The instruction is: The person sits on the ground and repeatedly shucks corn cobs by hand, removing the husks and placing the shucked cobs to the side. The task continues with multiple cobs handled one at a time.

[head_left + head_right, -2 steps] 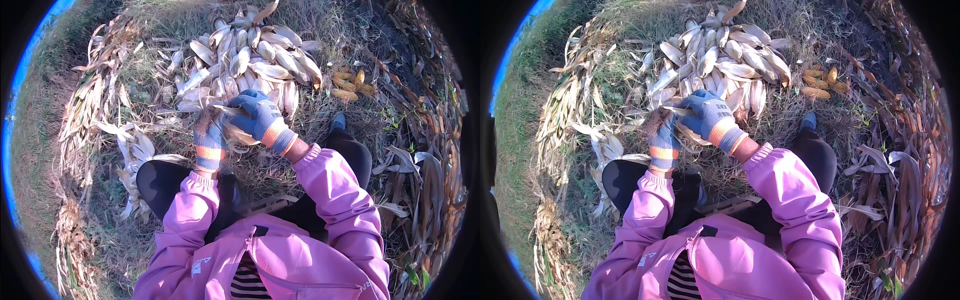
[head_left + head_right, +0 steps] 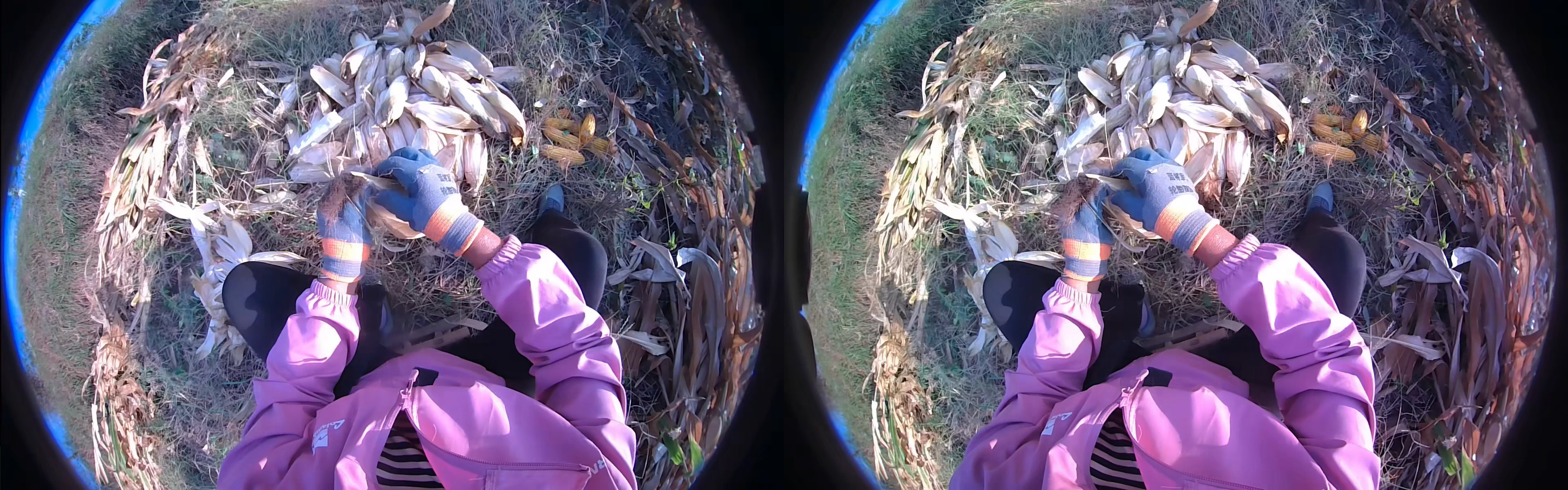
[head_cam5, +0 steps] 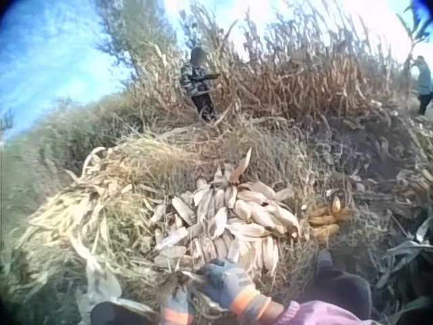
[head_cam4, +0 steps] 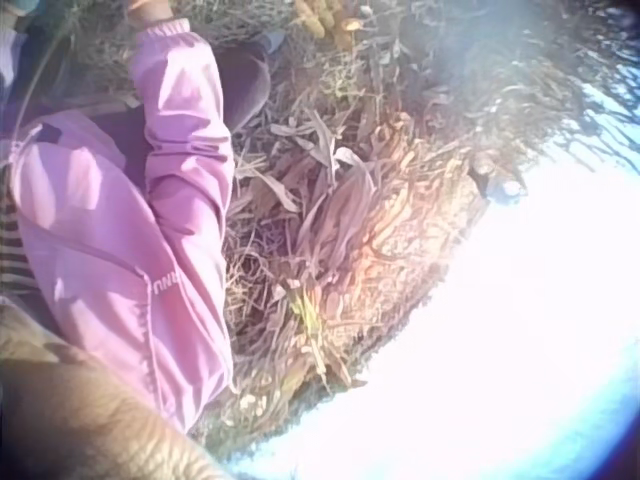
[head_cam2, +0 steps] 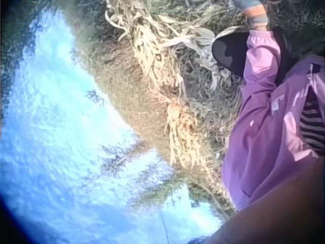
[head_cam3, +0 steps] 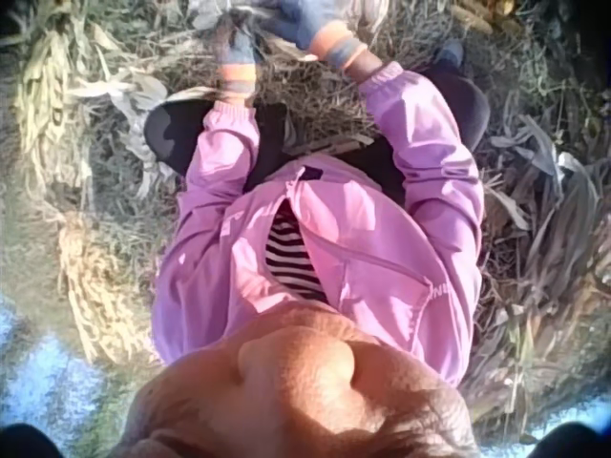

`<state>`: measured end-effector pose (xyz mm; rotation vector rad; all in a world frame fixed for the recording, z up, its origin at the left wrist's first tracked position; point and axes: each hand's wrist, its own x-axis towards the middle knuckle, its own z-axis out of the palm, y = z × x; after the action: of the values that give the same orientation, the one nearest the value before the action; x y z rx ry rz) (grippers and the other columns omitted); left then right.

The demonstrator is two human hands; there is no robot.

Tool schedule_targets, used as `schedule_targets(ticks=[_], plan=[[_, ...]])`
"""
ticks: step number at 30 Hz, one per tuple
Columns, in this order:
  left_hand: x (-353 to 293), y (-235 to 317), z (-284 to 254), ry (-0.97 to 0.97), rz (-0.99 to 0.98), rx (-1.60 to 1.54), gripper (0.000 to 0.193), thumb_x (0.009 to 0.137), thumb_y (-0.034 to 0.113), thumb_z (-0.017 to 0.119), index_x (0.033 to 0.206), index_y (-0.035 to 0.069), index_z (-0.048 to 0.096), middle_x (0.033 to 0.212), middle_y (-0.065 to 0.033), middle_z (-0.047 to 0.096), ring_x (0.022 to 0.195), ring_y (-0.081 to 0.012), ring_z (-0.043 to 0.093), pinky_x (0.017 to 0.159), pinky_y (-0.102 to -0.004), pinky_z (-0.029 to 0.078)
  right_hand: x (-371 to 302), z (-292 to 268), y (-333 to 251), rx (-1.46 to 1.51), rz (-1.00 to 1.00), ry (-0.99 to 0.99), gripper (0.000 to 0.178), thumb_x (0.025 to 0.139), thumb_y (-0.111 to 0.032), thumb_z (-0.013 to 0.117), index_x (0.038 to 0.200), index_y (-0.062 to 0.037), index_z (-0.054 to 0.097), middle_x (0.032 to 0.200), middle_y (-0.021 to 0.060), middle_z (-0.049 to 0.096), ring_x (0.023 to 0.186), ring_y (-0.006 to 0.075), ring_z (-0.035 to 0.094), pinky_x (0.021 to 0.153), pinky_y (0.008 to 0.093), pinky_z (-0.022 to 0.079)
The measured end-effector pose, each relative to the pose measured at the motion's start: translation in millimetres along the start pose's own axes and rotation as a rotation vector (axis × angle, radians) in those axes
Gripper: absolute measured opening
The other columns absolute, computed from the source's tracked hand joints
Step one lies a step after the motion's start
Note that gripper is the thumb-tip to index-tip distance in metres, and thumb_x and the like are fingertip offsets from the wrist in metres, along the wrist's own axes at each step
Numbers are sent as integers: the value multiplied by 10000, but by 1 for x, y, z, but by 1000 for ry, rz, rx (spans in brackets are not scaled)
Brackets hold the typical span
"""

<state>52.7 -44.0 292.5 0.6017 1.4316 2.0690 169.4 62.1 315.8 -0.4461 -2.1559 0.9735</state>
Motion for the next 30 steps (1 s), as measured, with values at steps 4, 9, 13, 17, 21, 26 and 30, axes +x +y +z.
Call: schedule_targets(ticks=[4,9,13,17,21,26,30], plan=[[-5,5,5,-79,131,366,149,890,95,573,1011,17,611,972,-46,613,874,-126,562,767,-262,453,-2,5,-3,-20,75,-35,215,710,-175,660,899,-78,624,887,136,567,866,349,530,788,425,424],[-10,8,3,-158,190,531,161,900,157,563,988,28,596,957,-55,596,865,-126,547,736,-267,444,-5,12,0,-48,42,-75,188,716,-146,630,890,-76,626,860,133,582,866,346,550,806,424,422],[-14,9,5,-167,60,369,178,890,137,573,1021,17,583,944,-38,605,870,-121,552,767,-263,449,-6,16,-1,-46,65,-75,163,720,-148,628,858,-61,623,849,142,589,850,355,555,772,429,437],[-8,7,-1,-188,-2,360,198,870,122,593,1031,8,571,948,-41,609,879,-129,558,778,-266,452,-9,23,13,22,95,-26,174,687,-166,667,795,-43,608,803,162,574,805,377,551,712,444,445],[-2,15,-8,-268,21,497,196,843,108,609,1008,1,606,930,-78,625,860,-167,577,774,-296,462,-8,23,11,91,165,-64,190,689,-180,687,774,-31,606,780,176,569,771,393,552,693,440,448],[-1,21,-5,-306,34,534,191,862,135,593,991,-4,622,940,-78,635,871,-163,579,781,-304,463,-9,27,21,116,201,-97,194,702,-177,685,814,-34,618,799,177,577,793,392,560,707,440,453],[-1,-1,-17,-224,143,520,166,851,94,601,982,-8,616,934,-76,629,857,-169,577,765,-299,468,-7,21,12,74,151,-116,193,695,-180,688,794,-33,611,793,169,576,784,386,554,705,446,450]])
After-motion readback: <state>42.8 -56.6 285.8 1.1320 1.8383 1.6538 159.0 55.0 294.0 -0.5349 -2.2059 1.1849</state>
